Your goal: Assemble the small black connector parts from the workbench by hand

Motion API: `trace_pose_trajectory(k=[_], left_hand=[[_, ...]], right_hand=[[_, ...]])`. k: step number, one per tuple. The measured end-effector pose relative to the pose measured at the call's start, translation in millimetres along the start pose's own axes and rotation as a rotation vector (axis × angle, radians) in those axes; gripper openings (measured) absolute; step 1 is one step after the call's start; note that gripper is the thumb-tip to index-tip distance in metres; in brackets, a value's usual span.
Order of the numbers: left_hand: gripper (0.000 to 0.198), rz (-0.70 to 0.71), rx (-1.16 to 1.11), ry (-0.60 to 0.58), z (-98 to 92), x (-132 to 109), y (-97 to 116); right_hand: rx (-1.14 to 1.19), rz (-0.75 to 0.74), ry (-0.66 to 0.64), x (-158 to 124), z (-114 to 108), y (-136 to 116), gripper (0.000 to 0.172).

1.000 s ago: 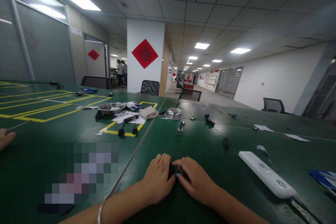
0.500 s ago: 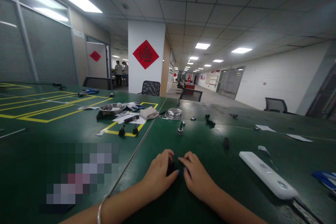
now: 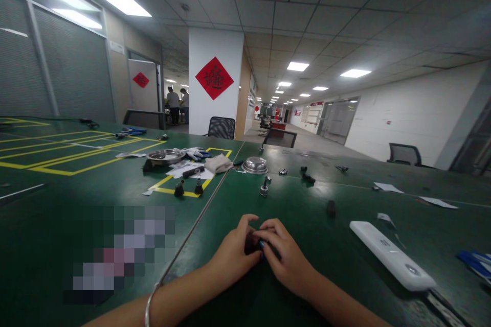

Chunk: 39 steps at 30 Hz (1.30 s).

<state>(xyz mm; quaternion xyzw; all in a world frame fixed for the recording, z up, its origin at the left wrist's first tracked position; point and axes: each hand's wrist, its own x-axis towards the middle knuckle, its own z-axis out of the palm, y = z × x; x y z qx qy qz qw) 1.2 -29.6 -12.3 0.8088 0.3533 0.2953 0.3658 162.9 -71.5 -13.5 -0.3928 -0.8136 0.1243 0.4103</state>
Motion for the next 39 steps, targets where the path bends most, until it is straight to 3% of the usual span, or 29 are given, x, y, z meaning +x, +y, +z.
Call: trace_pose_trajectory(k=[7,14,39], left_hand=[[0.062,0.061,-0.001,0.008,0.1,1,-5],[0.053,0.075,-0.111,-0.007,2.2,0,0],[0.059,0.035,-0.240,-0.033,0.3,1,6]], right_hand=[[-0.040,-0.118,-0.013,-2,1,-2,0.031],[-0.089,-0.134,-0.011,-1,1,1,0.041],[-0.001,-0.054,-0.075,-2,-4,-2,0.050]])
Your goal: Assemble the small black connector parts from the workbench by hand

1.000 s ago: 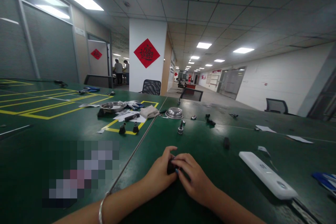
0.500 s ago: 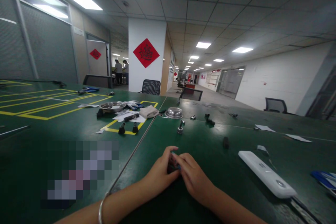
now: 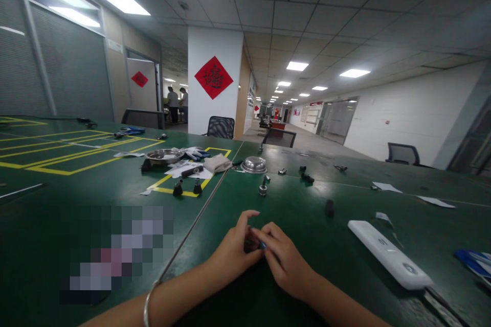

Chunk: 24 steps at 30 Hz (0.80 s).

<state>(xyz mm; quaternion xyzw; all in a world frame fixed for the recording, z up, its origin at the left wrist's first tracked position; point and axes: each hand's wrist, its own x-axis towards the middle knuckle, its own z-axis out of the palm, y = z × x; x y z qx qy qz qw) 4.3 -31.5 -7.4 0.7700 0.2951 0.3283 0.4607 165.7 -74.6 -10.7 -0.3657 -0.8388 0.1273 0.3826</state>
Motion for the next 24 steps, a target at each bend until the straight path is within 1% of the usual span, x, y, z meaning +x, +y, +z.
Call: trace_pose_trajectory(k=[4,9,13,16,22,24], left_hand=[[0.059,-0.025,0.017,0.012,0.3,0.5,-0.8],[0.058,-0.009,0.000,0.010,0.2,0.4,-0.7],[0.055,-0.002,-0.014,0.006,-0.7,0.0,1.1],[0.056,-0.012,-0.023,-0.001,-1.2,0.9,-0.3],[0.057,-0.023,-0.075,-0.006,-0.6,4.0,-4.9],[0.057,-0.020,-0.080,-0.008,-0.6,4.8,-6.3]], right_hand=[[-0.019,0.009,0.000,0.1,1.0,0.2,0.051],[0.010,0.010,-0.008,-1.2,2.0,2.5,0.052],[-0.020,0.031,0.010,-0.5,3.5,4.7,0.047],[-0.031,0.043,0.006,0.7,2.3,2.1,0.043],[-0.009,-0.010,0.007,0.8,-2.0,-1.7,0.050],[-0.028,-0.007,0.015,0.7,-1.8,0.4,0.048]])
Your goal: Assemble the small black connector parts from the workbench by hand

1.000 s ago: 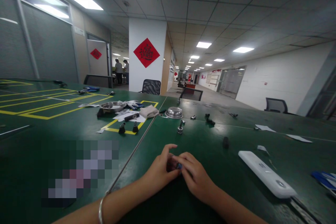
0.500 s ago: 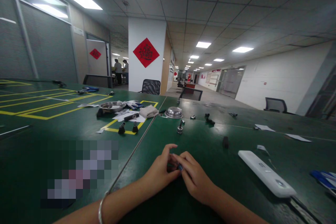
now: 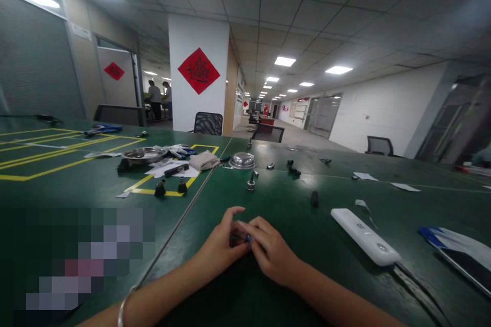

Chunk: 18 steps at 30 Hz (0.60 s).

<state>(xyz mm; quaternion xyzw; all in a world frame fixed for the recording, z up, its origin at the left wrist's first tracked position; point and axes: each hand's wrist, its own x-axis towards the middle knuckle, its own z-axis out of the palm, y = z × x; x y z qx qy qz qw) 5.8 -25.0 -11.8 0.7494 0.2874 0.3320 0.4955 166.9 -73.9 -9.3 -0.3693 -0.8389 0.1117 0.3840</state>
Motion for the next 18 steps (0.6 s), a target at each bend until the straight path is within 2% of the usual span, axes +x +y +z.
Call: trace_pose_trajectory(k=[5,12,18], left_hand=[[0.057,0.000,-0.017,-0.008,-0.9,1.0,-2.1],[0.055,-0.015,-0.025,0.010,0.0,1.3,-2.7],[0.051,-0.018,-0.099,-0.010,-0.1,2.1,-6.7]], right_hand=[[-0.023,0.026,0.021,1.6,0.4,1.3,0.041],[0.011,-0.026,0.010,0.8,1.4,2.6,0.048],[-0.012,0.008,0.046,-1.6,6.0,8.2,0.036]])
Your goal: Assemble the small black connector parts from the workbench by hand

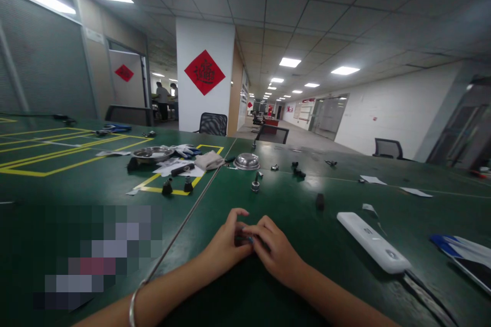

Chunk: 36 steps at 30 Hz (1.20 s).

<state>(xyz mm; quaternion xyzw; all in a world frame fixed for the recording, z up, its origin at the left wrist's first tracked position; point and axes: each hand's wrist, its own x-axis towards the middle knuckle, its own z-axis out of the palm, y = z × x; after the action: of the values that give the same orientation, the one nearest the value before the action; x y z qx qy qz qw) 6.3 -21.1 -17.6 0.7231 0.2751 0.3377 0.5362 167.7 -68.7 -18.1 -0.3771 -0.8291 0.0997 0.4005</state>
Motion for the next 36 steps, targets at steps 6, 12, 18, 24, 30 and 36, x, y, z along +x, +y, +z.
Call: trace_pose_trajectory(k=[6,12,18,24,30,36], left_hand=[[0.054,-0.045,-0.074,0.034,0.9,-0.7,1.3],[0.057,-0.084,-0.116,0.052,1.6,-0.4,0.7],[0.054,-0.057,-0.147,-0.002,0.6,-0.2,0.8],[0.054,-0.063,-0.117,-0.039,-1.7,-1.2,1.7],[0.052,-0.070,-0.109,-0.035,0.0,-2.6,6.8],[0.051,-0.040,-0.084,-0.034,1.5,-2.9,5.9]], right_hand=[[0.048,-0.041,-0.039,1.1,-5.5,-7.1,0.045],[0.022,-0.013,-0.032,0.6,-1.1,-2.0,0.040],[-0.004,-0.002,-0.011,1.5,0.0,-1.9,0.036],[-0.008,-0.079,-0.025,0.6,-2.7,-4.0,0.042],[-0.006,-0.054,-0.017,1.2,-2.8,-2.0,0.040],[-0.037,-0.032,0.028,0.0,-0.3,-0.5,0.029]])
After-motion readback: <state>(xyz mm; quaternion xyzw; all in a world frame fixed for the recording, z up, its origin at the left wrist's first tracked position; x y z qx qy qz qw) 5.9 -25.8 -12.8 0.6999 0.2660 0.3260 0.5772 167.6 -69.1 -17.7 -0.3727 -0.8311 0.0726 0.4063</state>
